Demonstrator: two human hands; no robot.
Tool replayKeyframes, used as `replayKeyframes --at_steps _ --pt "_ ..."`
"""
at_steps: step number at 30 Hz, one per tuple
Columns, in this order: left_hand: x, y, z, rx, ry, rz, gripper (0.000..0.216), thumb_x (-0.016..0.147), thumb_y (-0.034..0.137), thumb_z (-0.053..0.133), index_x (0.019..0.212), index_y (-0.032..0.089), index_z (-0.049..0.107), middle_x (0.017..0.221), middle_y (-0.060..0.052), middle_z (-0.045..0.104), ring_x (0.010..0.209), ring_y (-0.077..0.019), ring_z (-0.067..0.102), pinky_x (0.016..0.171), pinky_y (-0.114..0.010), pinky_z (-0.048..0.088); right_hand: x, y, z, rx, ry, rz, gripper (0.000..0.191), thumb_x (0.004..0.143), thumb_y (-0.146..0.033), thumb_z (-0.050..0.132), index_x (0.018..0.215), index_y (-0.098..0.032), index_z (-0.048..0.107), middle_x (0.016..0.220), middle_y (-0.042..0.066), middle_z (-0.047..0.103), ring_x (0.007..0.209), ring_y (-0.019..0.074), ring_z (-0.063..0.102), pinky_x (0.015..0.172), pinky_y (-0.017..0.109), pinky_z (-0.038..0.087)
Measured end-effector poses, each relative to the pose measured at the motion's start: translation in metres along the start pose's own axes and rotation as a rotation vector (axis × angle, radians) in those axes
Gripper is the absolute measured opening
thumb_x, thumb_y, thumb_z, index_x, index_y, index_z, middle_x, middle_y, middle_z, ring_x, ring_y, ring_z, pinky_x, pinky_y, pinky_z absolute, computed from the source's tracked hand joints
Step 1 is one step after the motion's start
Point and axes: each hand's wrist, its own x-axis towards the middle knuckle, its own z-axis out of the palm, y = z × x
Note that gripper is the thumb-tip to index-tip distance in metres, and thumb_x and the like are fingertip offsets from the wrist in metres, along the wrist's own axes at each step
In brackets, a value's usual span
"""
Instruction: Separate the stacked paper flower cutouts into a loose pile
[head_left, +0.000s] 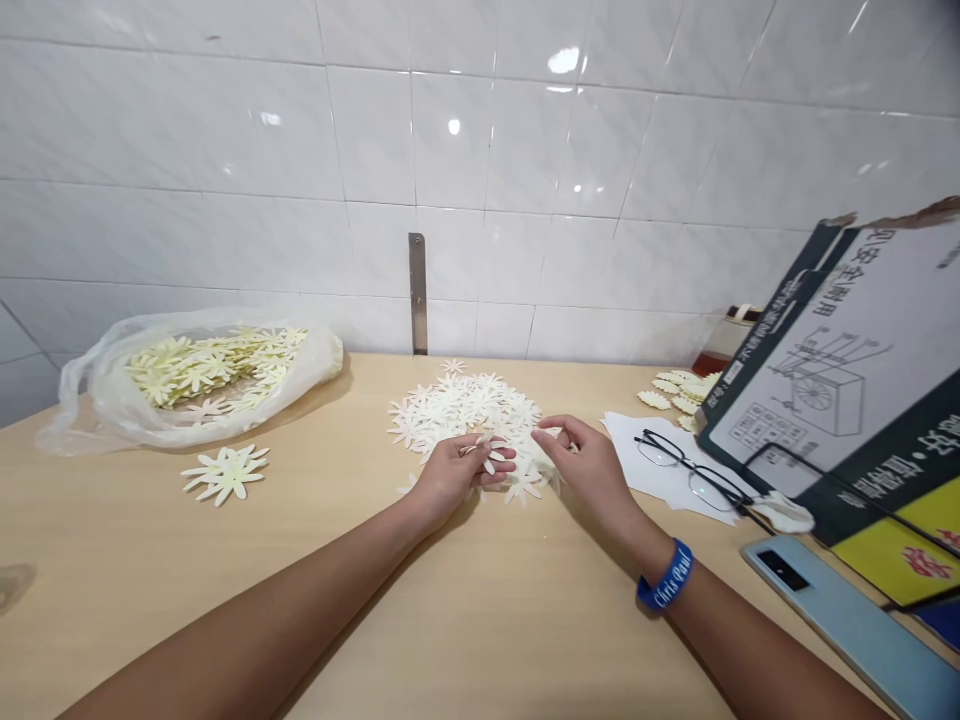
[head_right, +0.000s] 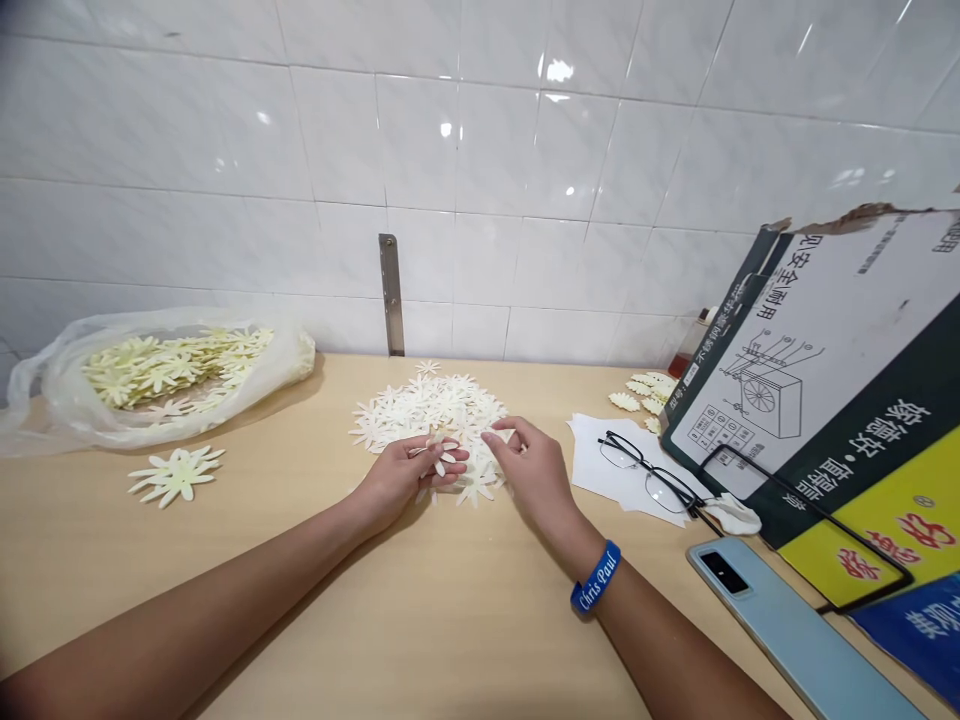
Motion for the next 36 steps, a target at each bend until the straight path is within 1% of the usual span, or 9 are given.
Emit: replayKeyframes --at_steps 5,9,12,17,22,26,30,33,36 --pt "-0.004 0.002 0.002 0.075 0.021 -0.017 0.031 0.061 0.033 0.084 0.07 0.012 0.062 0.065 -0.006 0.068 0.062 -0.0137 0.063 0.066 -0.028 0.053 -0.013 -0.01 0.01 0.128 -0.235 -0.017 0.024 0.076 -0.043 0.065 0.078 -0.019 0.068 0.055 -0.004 0.041 0.056 0.0139 0.039 0.055 0.026 0.031" --pt "-0.002 -0.001 0.001 0.1 0.0 -0.007 0.032 0.063 0.033 0.083 0.066 0.013 0.058 0.06 -0.003 0.064 0.052 -0.01 0.058 0.054 -0.023 0.049 -0.01 -0.004 0.012 0.21 -0.305 -0.013 0.023 0.076 -0.041 0.064 0.069 -0.019 0.064 0.058 -0.003 0.045 0.058 0.0139 0.039 0.056 0.027 0.031" --pt "0.001 -0.002 -0.001 0.07 -0.029 -0.004 0.027 0.071 0.035 0.077 0.073 0.012 0.063 0.07 -0.006 0.067 0.056 -0.0089 0.059 0.054 -0.021 0.048 -0.006 0.002 0.011 0.224 -0.256 0.006 0.024 0.076 -0.04 0.062 0.066 -0.018 0.062 0.058 -0.002 0.048 0.058 0.0136 0.04 0.056 0.027 0.031" --pt "0.006 -0.003 -0.003 -0.083 0.023 -0.008 0.017 0.081 0.029 0.067 0.085 0.012 0.066 0.101 -0.012 0.07 0.082 -0.0154 0.069 0.079 -0.029 0.056 -0.002 0.013 0.01 0.299 -0.103 0.102 0.028 0.076 -0.044 0.063 0.07 -0.018 0.06 0.057 -0.003 0.047 0.052 0.0114 0.037 0.05 0.026 0.029" --pt "0.005 -0.003 -0.005 -0.043 0.015 -0.003 0.019 0.081 0.026 0.069 0.088 0.01 0.069 0.102 -0.014 0.071 0.086 -0.0172 0.07 0.083 -0.029 0.056 0.0 0.014 0.007 0.29 -0.001 0.111 0.032 0.076 -0.049 0.064 0.073 -0.017 0.062 0.055 -0.004 0.045 0.05 0.0109 0.034 0.049 0.026 0.027" --pt "0.002 -0.001 -0.006 0.009 0.037 -0.003 0.024 0.073 0.032 0.075 0.078 0.009 0.07 0.089 -0.013 0.072 0.08 -0.0162 0.069 0.077 -0.027 0.055 0.001 0.012 0.007 0.302 -0.013 0.095 0.035 0.075 -0.052 0.064 0.07 -0.017 0.061 0.053 -0.004 0.042 0.049 0.0109 0.033 0.048 0.026 0.025" --pt "0.0 0.002 -0.004 0.099 0.081 0.015 0.028 0.065 0.035 0.08 0.068 0.012 0.065 0.068 -0.007 0.069 0.058 -0.0123 0.061 0.058 -0.026 0.05 0.002 0.013 0.008 0.448 -0.034 0.149 0.034 0.073 -0.051 0.067 0.068 -0.019 0.056 0.052 -0.006 0.035 0.046 0.0092 0.028 0.045 0.026 0.021" --pt "-0.003 0.005 -0.001 0.253 0.14 0.055 0.034 0.065 0.039 0.078 0.057 0.015 0.055 0.053 -0.001 0.059 0.044 -0.008 0.047 0.047 -0.023 0.038 0.001 0.008 0.007 0.679 -0.077 0.224 0.03 0.07 -0.045 0.072 0.068 -0.021 0.053 0.052 -0.009 0.027 0.044 0.0077 0.023 0.043 0.024 0.018" --pt "-0.005 0.007 0.001 0.436 0.184 0.116 0.04 0.067 0.044 0.074 0.053 0.018 0.047 0.045 0.005 0.044 0.043 -0.008 0.038 0.045 -0.024 0.029 -0.001 0.0 0.005 0.839 -0.126 0.245 0.032 0.067 -0.039 0.076 0.066 -0.021 0.05 0.053 -0.009 0.025 0.046 0.0071 0.021 0.043 0.023 0.021"
